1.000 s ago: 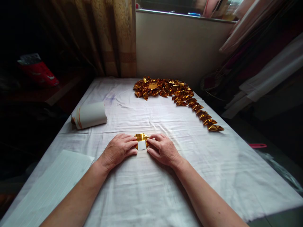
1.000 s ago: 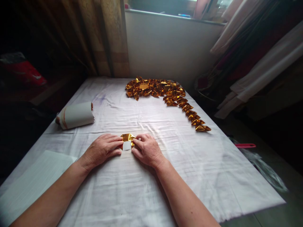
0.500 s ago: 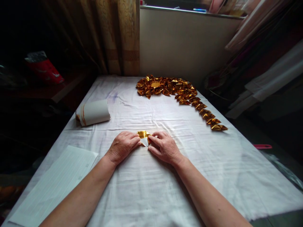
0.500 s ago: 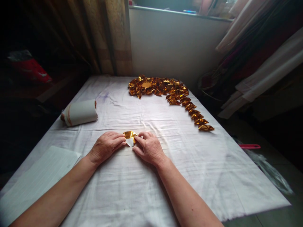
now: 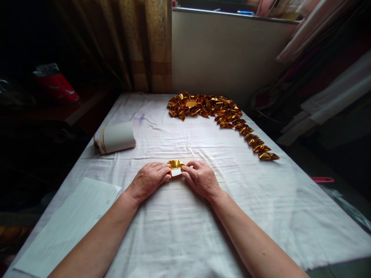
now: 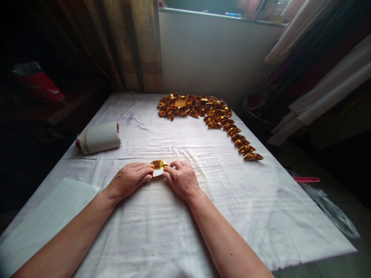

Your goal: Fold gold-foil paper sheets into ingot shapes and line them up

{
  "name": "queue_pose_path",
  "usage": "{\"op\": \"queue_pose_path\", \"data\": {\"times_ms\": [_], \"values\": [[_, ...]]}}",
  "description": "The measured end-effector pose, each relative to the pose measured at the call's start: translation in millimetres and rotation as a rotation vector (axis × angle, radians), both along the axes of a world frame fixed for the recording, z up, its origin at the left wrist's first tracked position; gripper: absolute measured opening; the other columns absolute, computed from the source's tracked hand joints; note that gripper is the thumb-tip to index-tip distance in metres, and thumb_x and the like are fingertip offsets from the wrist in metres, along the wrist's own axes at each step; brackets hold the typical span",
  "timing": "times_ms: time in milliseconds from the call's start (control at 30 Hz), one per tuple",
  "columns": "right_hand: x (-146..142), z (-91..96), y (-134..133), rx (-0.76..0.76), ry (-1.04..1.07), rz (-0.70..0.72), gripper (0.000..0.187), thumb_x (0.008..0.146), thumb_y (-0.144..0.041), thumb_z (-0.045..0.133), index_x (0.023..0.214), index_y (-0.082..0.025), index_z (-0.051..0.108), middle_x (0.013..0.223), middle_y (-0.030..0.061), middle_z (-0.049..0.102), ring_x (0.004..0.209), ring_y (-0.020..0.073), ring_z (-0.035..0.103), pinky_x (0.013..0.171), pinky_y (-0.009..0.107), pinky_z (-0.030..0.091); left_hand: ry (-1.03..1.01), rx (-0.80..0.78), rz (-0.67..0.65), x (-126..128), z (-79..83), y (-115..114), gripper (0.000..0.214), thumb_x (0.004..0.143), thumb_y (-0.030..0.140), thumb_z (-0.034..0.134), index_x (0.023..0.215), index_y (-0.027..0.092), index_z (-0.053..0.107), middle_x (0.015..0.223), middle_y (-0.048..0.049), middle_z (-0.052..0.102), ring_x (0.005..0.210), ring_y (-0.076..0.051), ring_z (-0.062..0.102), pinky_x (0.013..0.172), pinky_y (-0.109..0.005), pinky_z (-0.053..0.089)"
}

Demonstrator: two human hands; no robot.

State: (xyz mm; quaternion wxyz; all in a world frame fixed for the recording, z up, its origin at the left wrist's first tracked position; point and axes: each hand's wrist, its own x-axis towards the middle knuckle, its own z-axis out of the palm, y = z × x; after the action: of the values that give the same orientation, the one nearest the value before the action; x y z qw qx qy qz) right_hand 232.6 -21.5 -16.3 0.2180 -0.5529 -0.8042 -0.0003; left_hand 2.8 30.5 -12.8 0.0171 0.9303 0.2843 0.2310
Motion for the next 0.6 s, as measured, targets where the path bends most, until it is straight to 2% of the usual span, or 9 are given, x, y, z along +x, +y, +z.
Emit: {"op": "queue_pose_path", "data": {"times_ms": [100,233,333,467,600], "values": [[-0.5,-3.6,2.0,0.025,0.022,-0.022,0.026,0.097,-0.035,0.051,0.105,-0.023,0.073,0.102,0.0074,0.069,0.091,0.0207,0.059,0.085,0.033,0.046,-0.018,-0.063,0.016,-1.4,-1.8,-0.7,0.021,0.097,0.035,0.052,0.103,0.022,0.067,0.111,-0.0028,0.072,0.104,-0.02,0.065,0.09,-0.035,0.048],[1.4,-5.7,8.6,0.021,0.072,-0.017,0.025,0.097,-0.033,0.05,0.099,-0.022,0.073,0.098,0.0065,0.07,0.089,0.0198,0.061,0.083,0.031,0.046,-0.116,-0.124,0.127,2.4,-4.3,-1.5,0.02,0.096,0.03,0.051,0.097,0.022,0.07,0.104,-0.0046,0.071,0.095,-0.019,0.063,0.087,-0.034,0.049],[2.5,-3.2,16.6,-0.042,0.099,-0.023,0.022,0.096,-0.031,0.053,0.093,-0.022,0.072,0.094,0.0057,0.07,0.086,0.0184,0.061,0.079,0.029,0.045,-0.131,-0.169,0.214,7.2,-4.6,-2.9,0.021,0.095,0.03,0.052,0.091,0.022,0.07,0.094,-0.0045,0.071,0.09,-0.02,0.062,0.085,-0.036,0.048],[0.4,2.1,26.8,-0.173,0.158,-0.117,0.012,0.091,-0.027,0.06,0.089,-0.022,0.071,0.087,0.0027,0.07,0.078,0.0161,0.061,0.069,0.026,0.042,-0.114,-0.194,0.334,13.2,-4.1,-5.4,0.018,0.094,0.03,0.054,0.089,0.023,0.07,0.09,-0.0036,0.071,0.088,-0.022,0.061,0.083,-0.038,0.046],[-3.3,3.0,30.9,-0.229,0.212,-0.18,0.007,0.088,-0.027,0.064,0.089,-0.023,0.069,0.084,0.0005,0.07,0.073,0.0151,0.059,0.066,0.025,0.039,-0.115,-0.204,0.445,18.0,-4.1,-6.3,0.014,0.091,0.028,0.058,0.099,0.022,0.067,0.09,-0.0032,0.071,0.09,-0.023,0.061,0.082,-0.038,0.045]]}}
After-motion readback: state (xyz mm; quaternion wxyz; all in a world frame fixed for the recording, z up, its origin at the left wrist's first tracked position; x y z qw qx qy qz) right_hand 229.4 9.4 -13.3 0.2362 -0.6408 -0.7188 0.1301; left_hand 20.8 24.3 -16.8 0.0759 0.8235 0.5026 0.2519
